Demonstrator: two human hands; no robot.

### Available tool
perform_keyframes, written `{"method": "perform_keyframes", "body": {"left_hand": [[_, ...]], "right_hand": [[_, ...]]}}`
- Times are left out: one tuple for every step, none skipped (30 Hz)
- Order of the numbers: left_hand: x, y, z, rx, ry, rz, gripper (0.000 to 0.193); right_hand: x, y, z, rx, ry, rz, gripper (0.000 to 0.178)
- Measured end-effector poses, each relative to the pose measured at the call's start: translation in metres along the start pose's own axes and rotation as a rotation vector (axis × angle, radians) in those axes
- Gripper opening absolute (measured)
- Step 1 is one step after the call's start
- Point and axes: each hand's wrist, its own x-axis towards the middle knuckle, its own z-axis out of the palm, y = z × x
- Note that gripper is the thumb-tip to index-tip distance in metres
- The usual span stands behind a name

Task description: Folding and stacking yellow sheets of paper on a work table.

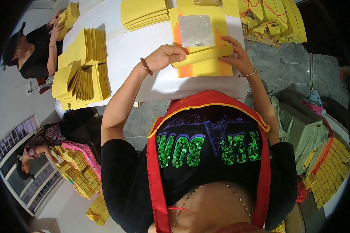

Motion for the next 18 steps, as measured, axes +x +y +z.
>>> {"method": "perform_keyframes", "body": {"left_hand": [[0.0,0.0,0.0,0.0,0.0,0.0,0.02],[0.001,-0.001,-0.001,-0.004,-0.009,-0.007,0.02],[0.001,-0.002,-0.001,-0.007,-0.019,-0.013,0.02],[0.002,-0.003,-0.002,-0.009,-0.019,-0.013,0.02],[0.003,-0.004,-0.003,0.003,-0.025,-0.002,0.02],[0.003,-0.005,-0.003,0.014,-0.031,0.009,0.019],[0.003,-0.003,-0.003,0.014,-0.03,0.013,0.019],[0.003,-0.001,-0.004,0.018,-0.046,-0.02,0.019],[0.002,0.001,-0.004,0.021,-0.062,-0.053,0.018],[0.003,0.003,-0.004,0.019,-0.062,-0.053,0.018],[0.002,0.005,-0.003,0.014,-0.049,-0.055,0.019],[0.003,0.007,-0.002,0.01,-0.035,-0.057,0.02],[0.002,0.006,-0.002,0.006,-0.033,-0.059,0.02],[0.002,0.006,-0.001,0.0,-0.022,-0.052,0.021],[0.001,0.005,-0.001,-0.007,-0.012,-0.045,0.021],[0.002,0.002,-0.002,-0.009,-0.009,-0.046,0.021],[0.003,-0.001,-0.004,-0.025,-0.034,-0.048,0.023],[0.002,-0.004,-0.005,-0.04,-0.058,-0.049,0.025]], "right_hand": [[0.0,-0.001,0.0,0.021,0.006,0.005,0.027],[0.0,0.0,0.0,0.021,0.005,0.005,0.027],[0.0,0.0,0.0,0.041,0.002,0.005,0.027],[0.0,0.002,0.0,0.059,0.0,0.006,0.026],[0.0,0.003,0.0,0.058,-0.001,0.008,0.026],[0.0,0.005,0.0,0.063,-0.01,0.005,0.026],[0.0,0.006,-0.001,0.066,-0.018,-0.001,0.025],[0.0,0.008,-0.001,0.063,-0.019,-0.002,0.025],[0.0,0.01,-0.002,0.029,-0.018,-0.018,0.024],[0.0,0.012,-0.003,-0.004,-0.017,-0.031,0.024],[0.0,0.014,-0.003,-0.006,-0.018,-0.03,0.024],[0.001,0.015,-0.003,0.016,-0.004,-0.033,0.023],[0.001,0.014,-0.001,0.04,0.005,-0.035,0.023],[0.001,0.013,0.0,0.041,0.001,-0.033,0.023],[0.001,0.011,0.0,0.055,0.007,-0.016,0.023],[0.001,0.009,0.001,0.068,0.014,-0.001,0.023],[0.002,0.009,0.001,0.068,0.01,-0.001,0.023],[0.002,0.009,-0.001,0.017,-0.014,-0.049,0.022]]}}
